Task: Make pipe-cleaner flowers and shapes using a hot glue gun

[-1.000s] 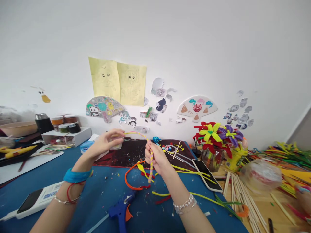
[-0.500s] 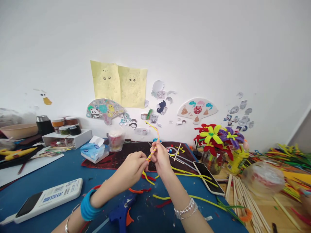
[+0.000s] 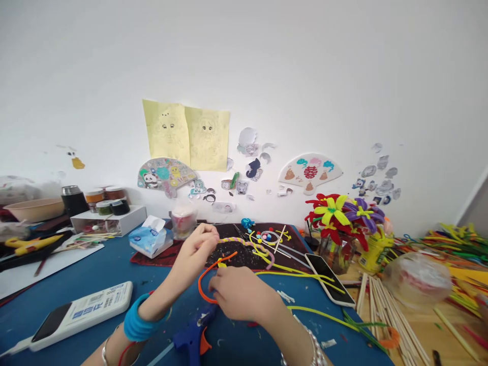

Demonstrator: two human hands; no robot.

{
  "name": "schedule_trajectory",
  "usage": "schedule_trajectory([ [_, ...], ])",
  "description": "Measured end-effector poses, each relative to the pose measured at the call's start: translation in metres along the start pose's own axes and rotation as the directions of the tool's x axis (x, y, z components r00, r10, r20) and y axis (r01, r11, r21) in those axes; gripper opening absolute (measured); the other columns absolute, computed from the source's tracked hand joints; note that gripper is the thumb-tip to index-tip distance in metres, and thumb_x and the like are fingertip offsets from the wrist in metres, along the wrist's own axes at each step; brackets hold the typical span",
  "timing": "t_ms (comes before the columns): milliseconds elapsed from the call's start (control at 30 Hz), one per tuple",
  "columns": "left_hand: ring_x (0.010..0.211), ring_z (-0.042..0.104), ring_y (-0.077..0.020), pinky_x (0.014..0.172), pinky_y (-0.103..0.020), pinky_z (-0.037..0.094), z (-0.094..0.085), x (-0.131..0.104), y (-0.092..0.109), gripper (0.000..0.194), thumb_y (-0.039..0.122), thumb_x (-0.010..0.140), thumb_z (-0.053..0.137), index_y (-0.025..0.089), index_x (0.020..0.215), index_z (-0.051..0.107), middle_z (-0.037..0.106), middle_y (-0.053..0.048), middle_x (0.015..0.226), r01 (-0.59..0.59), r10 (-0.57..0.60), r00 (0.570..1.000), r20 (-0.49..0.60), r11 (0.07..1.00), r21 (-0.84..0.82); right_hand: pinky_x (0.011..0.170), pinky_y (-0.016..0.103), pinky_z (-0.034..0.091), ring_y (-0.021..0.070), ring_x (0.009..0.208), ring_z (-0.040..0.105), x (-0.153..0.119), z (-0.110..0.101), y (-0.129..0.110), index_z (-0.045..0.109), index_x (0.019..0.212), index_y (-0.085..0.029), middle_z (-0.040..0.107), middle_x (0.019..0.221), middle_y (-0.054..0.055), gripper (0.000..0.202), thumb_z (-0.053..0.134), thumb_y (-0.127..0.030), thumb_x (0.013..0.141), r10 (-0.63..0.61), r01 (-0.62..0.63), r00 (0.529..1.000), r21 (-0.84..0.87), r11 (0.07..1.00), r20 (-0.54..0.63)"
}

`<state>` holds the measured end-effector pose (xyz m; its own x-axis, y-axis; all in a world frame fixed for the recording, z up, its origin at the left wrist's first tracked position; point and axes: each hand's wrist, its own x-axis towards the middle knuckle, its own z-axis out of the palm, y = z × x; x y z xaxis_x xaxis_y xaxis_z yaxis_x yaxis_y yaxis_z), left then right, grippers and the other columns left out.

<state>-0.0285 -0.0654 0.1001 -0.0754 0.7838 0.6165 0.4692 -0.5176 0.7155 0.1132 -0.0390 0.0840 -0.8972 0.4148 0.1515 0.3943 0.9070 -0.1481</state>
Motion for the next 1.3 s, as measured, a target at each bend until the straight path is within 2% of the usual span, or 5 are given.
schedule_trajectory([
  [400, 0.075, 0.047, -0.0158, 0.068, -0.027, 0.04, -0.017, -0.002, 0.009, 0.033, 0.021, 0.078, 0.043, 0.018, 0.047, 0.031, 0.049, -0.004, 0.075, 0.028, -0.074, 0.982, -0.172, 0.967, -0.255, 0.047, 0.023, 0.027, 0.0108, 0.045, 0.042, -0.005, -0.025, 0.009, 0.051, 0.092, -0.023, 0.046, 0.053, -0.006, 0.026, 0.061, -0.041, 0.077, 0.336, -0.18, 0.785, 0.328, 0.927, -0.52],
  [600, 0.099, 0.052, -0.0227, 0.092, -0.036, 0.04, -0.021, 0.003, 0.005, 0.034, 0.03, 0.081, 0.046, 0.015, 0.051, 0.049, 0.057, -0.009, 0.104, 0.19, -0.052, 0.97, 0.236, 0.767, -0.613, 0.042, 0.022, 0.023, 0.0078, 0.042, 0.032, -0.007, -0.029, 0.02, 0.045, 0.055, -0.018, 0.036, 0.047, -0.004, 0.043, 0.044, -0.048, 0.086, 0.31, -0.059, 0.896, 0.608, 0.792, -0.317],
  [933, 0.055, 0.046, -0.0075, 0.051, -0.022, 0.039, 0.004, 0.0, -0.016, 0.033, 0.039, 0.08, 0.053, 0.013, 0.061, 0.048, 0.053, -0.006, 0.08, 0.685, -0.082, 0.663, 0.744, 0.465, -0.56, 0.034, 0.016, 0.018, 0.0033, 0.032, 0.027, 0.0, -0.03, 0.041, 0.045, 0.078, -0.019, 0.039, 0.044, -0.01, 0.028, 0.056, -0.044, 0.079, 0.502, 0.081, 0.805, 0.896, 0.436, -0.317],
  [1233, 0.045, 0.012, -0.0054, 0.042, -0.02, 0.011, 0.012, 0.002, -0.019, 0.036, 0.046, 0.084, 0.045, 0.018, 0.063, 0.033, 0.02, 0.009, 0.054, 0.469, -0.218, 0.872, 0.439, 0.632, -0.617, 0.028, 0.015, 0.022, 0.0063, 0.025, 0.039, 0.008, -0.023, 0.034, 0.027, 0.072, -0.023, 0.06, 0.051, -0.005, 0.045, 0.064, -0.048, 0.07, 0.648, 0.134, 0.668, 0.916, 0.379, -0.366],
  [1300, 0.044, 0.012, -0.0055, 0.042, -0.02, 0.012, 0.015, 0.0, -0.021, 0.039, 0.049, 0.083, 0.045, 0.019, 0.063, 0.034, 0.02, 0.009, 0.052, 0.388, -0.198, 0.912, 0.359, 0.7, -0.599, 0.029, 0.015, 0.023, 0.0052, 0.026, 0.039, 0.009, -0.021, 0.031, 0.032, 0.072, -0.022, 0.06, 0.051, -0.003, 0.04, 0.062, -0.048, 0.073, 0.596, 0.133, 0.741, 0.938, 0.319, -0.308],
])
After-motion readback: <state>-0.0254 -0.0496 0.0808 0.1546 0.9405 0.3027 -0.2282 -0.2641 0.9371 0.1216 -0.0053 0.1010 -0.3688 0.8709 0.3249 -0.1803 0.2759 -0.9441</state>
